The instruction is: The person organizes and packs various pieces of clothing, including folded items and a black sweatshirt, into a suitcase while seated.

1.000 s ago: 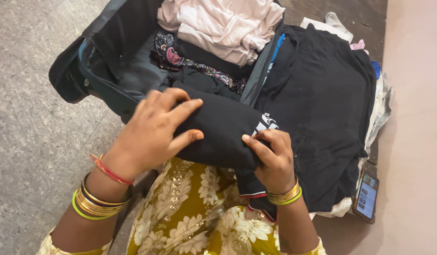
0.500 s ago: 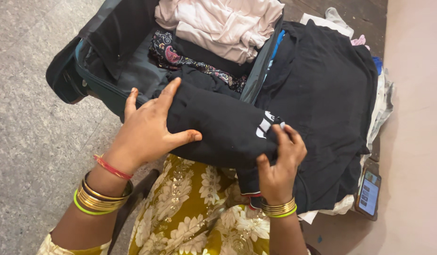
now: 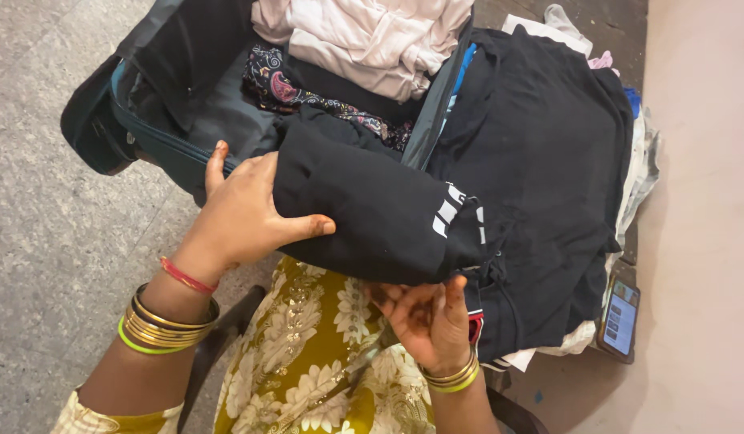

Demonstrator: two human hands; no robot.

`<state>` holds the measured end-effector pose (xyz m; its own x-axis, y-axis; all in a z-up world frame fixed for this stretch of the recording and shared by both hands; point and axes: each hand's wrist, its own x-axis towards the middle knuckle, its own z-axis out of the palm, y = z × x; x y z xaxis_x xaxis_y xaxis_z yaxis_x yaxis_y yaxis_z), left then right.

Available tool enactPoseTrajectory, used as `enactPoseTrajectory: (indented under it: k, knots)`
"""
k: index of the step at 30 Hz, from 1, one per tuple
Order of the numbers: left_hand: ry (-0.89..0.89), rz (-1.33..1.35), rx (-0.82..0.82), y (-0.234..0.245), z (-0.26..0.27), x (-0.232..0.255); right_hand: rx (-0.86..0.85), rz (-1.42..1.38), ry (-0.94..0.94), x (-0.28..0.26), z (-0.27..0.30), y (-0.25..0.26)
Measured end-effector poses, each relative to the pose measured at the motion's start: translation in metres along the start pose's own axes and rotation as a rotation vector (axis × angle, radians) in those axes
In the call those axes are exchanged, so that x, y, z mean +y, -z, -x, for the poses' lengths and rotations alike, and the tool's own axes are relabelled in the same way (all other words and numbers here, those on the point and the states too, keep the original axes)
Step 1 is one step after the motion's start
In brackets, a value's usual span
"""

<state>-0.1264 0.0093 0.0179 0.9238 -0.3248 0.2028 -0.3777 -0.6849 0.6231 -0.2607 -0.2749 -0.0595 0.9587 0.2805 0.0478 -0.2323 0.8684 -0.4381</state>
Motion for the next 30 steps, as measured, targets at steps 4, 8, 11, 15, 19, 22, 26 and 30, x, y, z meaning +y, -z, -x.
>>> enactPoseTrajectory:
  k: [4,8,11,15,19,22,26,30]
  knots:
    - [-0.008,-0.017,0.006,-0.003,0.002,-0.004,0.147,0.04,0.049,-0.007,-0.012,-0.019]
    - [-0.074,0.031,0.077,-0.005,0.004,0.0,0.494,0.186,0.011,-0.012,-0.023,-0.038]
    - [-0.127,0.126,0.089,-0.002,0.004,0.012,0.502,0.247,0.072,-0.012,-0.027,-0.05]
    - [-0.144,0.359,0.047,0.009,0.01,0.037,0.517,0.222,0.112,-0.017,-0.019,-0.048]
    - [-0.052,0.523,-0.029,0.008,0.018,0.065,0.483,0.166,0.103,-0.039,-0.001,-0.03]
    - [-0.073,0.544,-0.001,-0.004,0.024,0.083,0.446,0.173,0.126,-0.055,0.009,-0.021]
    - [-0.122,0.495,0.173,-0.036,0.038,0.105,0.517,0.113,0.244,-0.069,0.012,-0.019]
    - [-0.206,0.327,0.348,-0.066,0.044,0.11,0.558,0.063,0.34,-0.059,0.002,-0.018]
